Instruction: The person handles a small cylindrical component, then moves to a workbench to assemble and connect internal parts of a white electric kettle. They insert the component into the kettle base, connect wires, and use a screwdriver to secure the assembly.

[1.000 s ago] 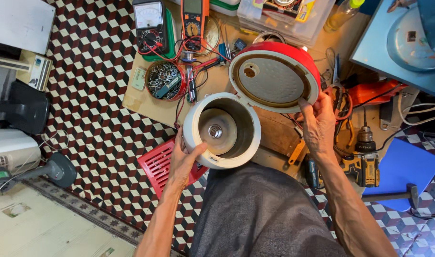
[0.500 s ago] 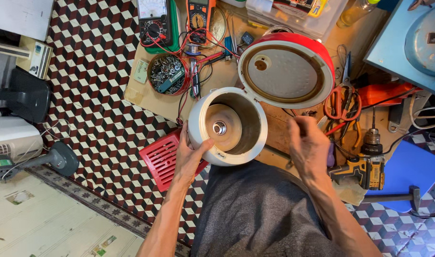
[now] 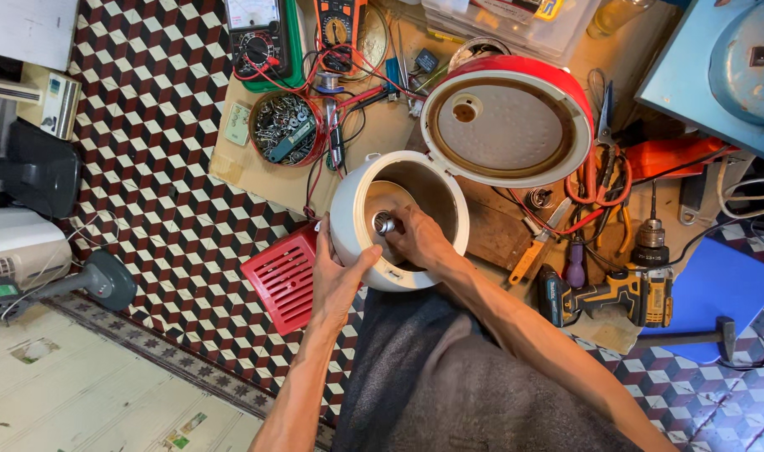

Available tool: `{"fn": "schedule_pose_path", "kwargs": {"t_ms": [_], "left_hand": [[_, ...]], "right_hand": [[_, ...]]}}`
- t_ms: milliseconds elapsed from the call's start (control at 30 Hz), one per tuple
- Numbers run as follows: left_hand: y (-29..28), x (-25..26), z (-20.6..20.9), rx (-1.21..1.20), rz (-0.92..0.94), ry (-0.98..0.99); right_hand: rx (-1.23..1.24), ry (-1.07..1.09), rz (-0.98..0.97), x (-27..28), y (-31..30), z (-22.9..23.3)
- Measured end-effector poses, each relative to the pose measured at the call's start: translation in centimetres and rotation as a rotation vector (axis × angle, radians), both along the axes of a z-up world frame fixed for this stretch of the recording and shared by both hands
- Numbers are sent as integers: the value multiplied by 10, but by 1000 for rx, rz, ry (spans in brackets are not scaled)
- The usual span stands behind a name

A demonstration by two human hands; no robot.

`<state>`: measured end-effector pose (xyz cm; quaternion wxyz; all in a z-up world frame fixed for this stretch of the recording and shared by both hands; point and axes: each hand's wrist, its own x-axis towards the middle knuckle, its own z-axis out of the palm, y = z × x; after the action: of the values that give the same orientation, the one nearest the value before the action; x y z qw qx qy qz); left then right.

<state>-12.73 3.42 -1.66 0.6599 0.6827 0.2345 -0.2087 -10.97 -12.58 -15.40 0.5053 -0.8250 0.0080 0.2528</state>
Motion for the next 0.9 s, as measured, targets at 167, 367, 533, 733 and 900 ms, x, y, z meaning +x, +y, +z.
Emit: {"fn": "schedule_pose_path", "kwargs": {"t_ms": [167,367,533,733,900], "left_hand": [[-4,1,1,109,-45,33],[-12,5,8,198,-74,47],[-18,5,12,153,-65,20],[-19,7,11,153,-64,29],[-19,5,9,117,-57,-10]], "right_hand": [[-59,49,118,-3,4,-13],[-61,190,218,6,7,0],[47,83,61,7,-4,12],[48,1,-82,5,-18,15],[25,-231,-109,1,-2,-5]]}}
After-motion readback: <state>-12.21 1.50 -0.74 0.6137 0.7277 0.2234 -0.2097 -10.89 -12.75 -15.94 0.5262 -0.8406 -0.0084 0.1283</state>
